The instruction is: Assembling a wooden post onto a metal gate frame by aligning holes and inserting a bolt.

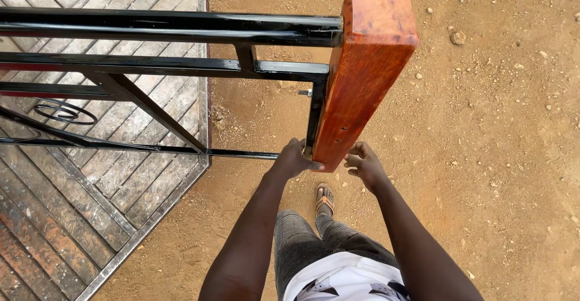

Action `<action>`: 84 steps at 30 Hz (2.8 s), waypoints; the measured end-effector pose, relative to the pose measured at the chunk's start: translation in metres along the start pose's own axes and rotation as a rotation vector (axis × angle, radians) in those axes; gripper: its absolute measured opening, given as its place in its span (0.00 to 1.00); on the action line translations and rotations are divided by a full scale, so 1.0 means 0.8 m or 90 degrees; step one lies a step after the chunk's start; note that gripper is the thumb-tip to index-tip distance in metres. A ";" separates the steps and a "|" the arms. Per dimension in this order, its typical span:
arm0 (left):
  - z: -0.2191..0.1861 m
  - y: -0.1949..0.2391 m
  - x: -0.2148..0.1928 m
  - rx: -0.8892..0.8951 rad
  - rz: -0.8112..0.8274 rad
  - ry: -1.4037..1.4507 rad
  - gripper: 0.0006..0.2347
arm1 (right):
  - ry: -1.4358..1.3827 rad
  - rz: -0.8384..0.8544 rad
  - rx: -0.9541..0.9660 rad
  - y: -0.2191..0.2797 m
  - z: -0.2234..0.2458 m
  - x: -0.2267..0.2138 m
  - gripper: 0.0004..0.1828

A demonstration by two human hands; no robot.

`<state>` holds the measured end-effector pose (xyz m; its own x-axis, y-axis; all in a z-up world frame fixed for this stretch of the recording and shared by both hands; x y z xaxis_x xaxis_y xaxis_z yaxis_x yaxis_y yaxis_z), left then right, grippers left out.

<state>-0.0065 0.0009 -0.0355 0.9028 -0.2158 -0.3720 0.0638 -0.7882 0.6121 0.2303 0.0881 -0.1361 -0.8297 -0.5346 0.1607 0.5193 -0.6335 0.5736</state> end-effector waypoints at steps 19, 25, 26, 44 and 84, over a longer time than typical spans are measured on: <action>0.009 -0.014 -0.005 -0.032 0.035 -0.018 0.34 | 0.031 -0.033 0.161 -0.007 -0.002 0.012 0.11; 0.010 -0.012 -0.005 -0.024 0.037 -0.007 0.34 | 0.029 0.009 0.057 -0.020 -0.039 -0.019 0.10; 0.013 -0.016 -0.003 -0.020 0.035 -0.021 0.35 | 0.018 0.032 0.000 -0.024 -0.048 -0.031 0.13; -0.004 -0.001 -0.012 -0.041 0.027 -0.062 0.34 | 0.025 0.013 -0.004 -0.017 -0.014 -0.007 0.06; 0.005 -0.015 -0.013 -0.031 0.070 -0.047 0.35 | 0.013 0.019 -0.005 -0.016 -0.018 -0.032 0.06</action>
<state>-0.0180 0.0100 -0.0420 0.8715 -0.3431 -0.3504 -0.0117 -0.7287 0.6847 0.2474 0.1019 -0.1592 -0.8093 -0.5649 0.1610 0.5455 -0.6213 0.5625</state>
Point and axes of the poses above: each hand's wrist, its own y-axis away from the middle knuckle, its own x-axis out of the palm, z = x × y, the point moved 2 cm from there along -y, towards the middle knuckle, and after that the axes turned 6 degrees about z, right-handed, at the moved point
